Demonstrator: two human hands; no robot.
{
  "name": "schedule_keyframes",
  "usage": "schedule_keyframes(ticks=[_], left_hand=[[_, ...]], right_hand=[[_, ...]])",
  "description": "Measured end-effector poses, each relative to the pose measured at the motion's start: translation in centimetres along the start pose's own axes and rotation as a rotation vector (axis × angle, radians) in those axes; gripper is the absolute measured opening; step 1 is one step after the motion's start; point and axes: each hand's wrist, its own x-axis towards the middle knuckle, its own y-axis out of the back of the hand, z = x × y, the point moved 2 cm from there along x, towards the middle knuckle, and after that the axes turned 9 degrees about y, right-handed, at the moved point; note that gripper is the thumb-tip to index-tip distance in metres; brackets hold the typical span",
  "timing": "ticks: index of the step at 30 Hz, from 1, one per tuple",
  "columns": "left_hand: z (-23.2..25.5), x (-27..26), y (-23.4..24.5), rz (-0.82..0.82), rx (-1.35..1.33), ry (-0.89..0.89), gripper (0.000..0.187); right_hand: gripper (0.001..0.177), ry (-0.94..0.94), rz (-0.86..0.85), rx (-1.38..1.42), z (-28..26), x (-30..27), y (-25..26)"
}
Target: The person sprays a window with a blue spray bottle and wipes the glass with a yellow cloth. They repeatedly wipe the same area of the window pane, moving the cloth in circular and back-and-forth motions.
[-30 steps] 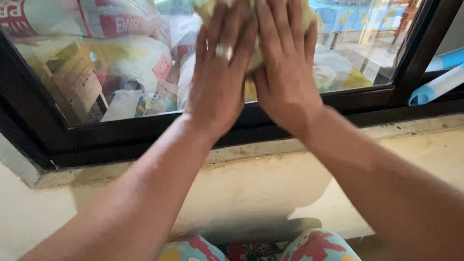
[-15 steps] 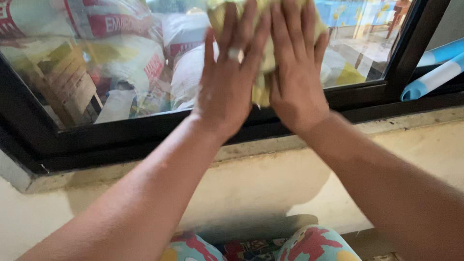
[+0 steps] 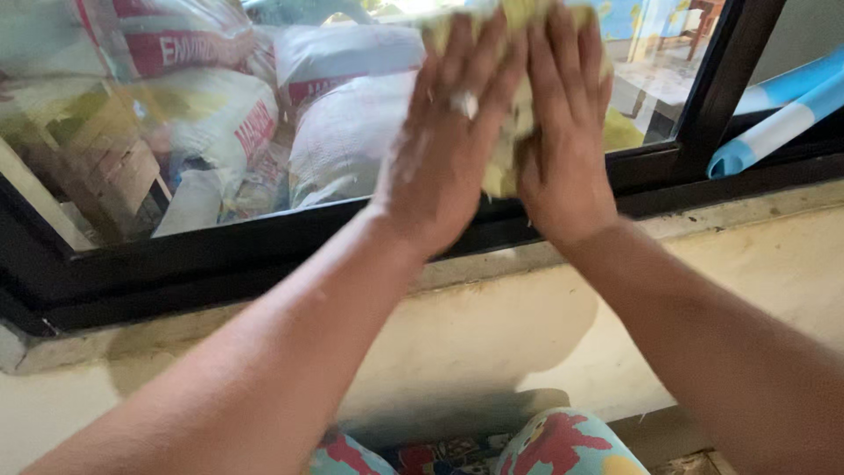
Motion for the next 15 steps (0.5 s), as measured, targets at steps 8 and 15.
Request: schedule_keyframes(ticks=[8,15], left_hand=[[1.5,2.7,-1.4,-0.080,0.124,0.038,0.073],[3.8,1.9,-2.6,-0.093,-0.025,-0.036,0.072]], right_hand=[[0.079,0.005,0.066,0.022,3.7,0.6,1.7],[0.078,0.023,0.127,-0.019,3.8,-2.1,1.7]])
